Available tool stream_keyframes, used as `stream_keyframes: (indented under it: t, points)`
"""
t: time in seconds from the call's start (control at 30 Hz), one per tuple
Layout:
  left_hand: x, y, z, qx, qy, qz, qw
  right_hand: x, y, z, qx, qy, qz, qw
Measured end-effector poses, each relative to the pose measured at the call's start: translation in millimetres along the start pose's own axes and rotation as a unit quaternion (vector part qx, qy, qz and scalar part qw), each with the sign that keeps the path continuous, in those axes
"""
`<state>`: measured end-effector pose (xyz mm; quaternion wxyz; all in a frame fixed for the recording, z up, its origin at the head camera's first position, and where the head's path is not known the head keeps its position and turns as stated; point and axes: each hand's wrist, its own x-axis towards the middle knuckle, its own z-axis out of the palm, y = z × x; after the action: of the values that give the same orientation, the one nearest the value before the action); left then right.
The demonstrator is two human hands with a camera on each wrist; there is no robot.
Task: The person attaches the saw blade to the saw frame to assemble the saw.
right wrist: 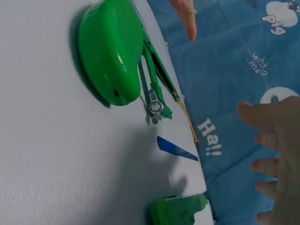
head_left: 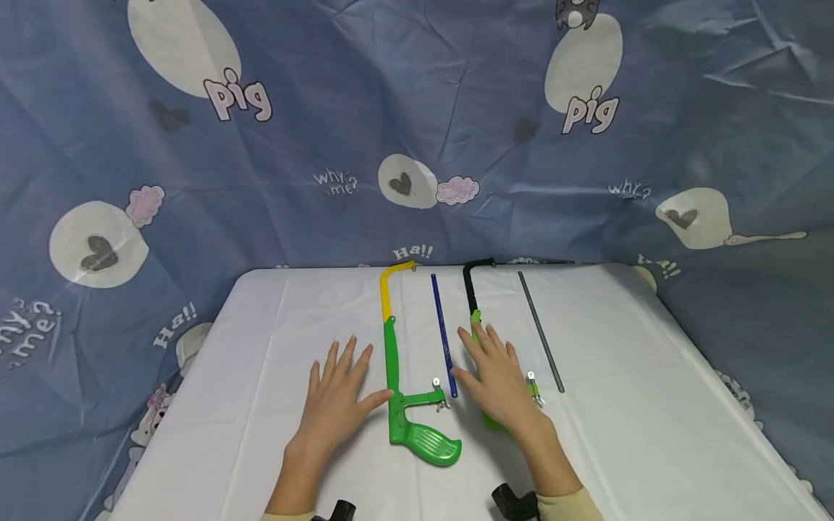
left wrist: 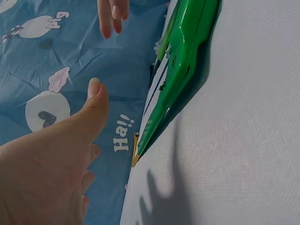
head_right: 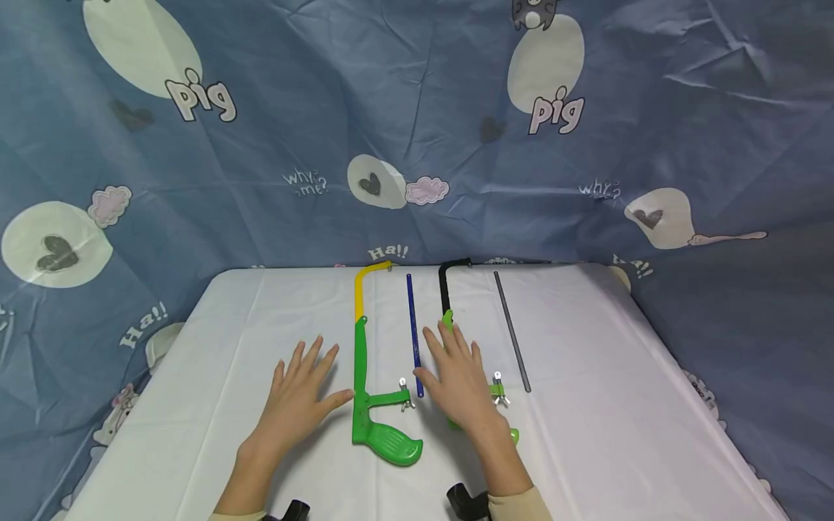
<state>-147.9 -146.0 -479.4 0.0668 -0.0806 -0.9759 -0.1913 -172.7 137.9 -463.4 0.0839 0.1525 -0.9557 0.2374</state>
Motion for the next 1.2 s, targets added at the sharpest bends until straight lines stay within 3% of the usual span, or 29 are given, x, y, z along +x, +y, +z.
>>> stream_keyframes:
  t: [0.97, 1.2]
  points:
    - [-0.4, 14.7, 14.0, -0.021, -0.026, 0.026, 0.9991, 6.1, -15.1, 10.6, 0.016, -0.03, -0.009, 0.9994]
    - [-2.8, 17.6, 16.2, -0.024, -0.046, 0.029, 0.9983, 7.2, -15.7, 18.0, -0.005, -0.03, -0.009, 0.9995]
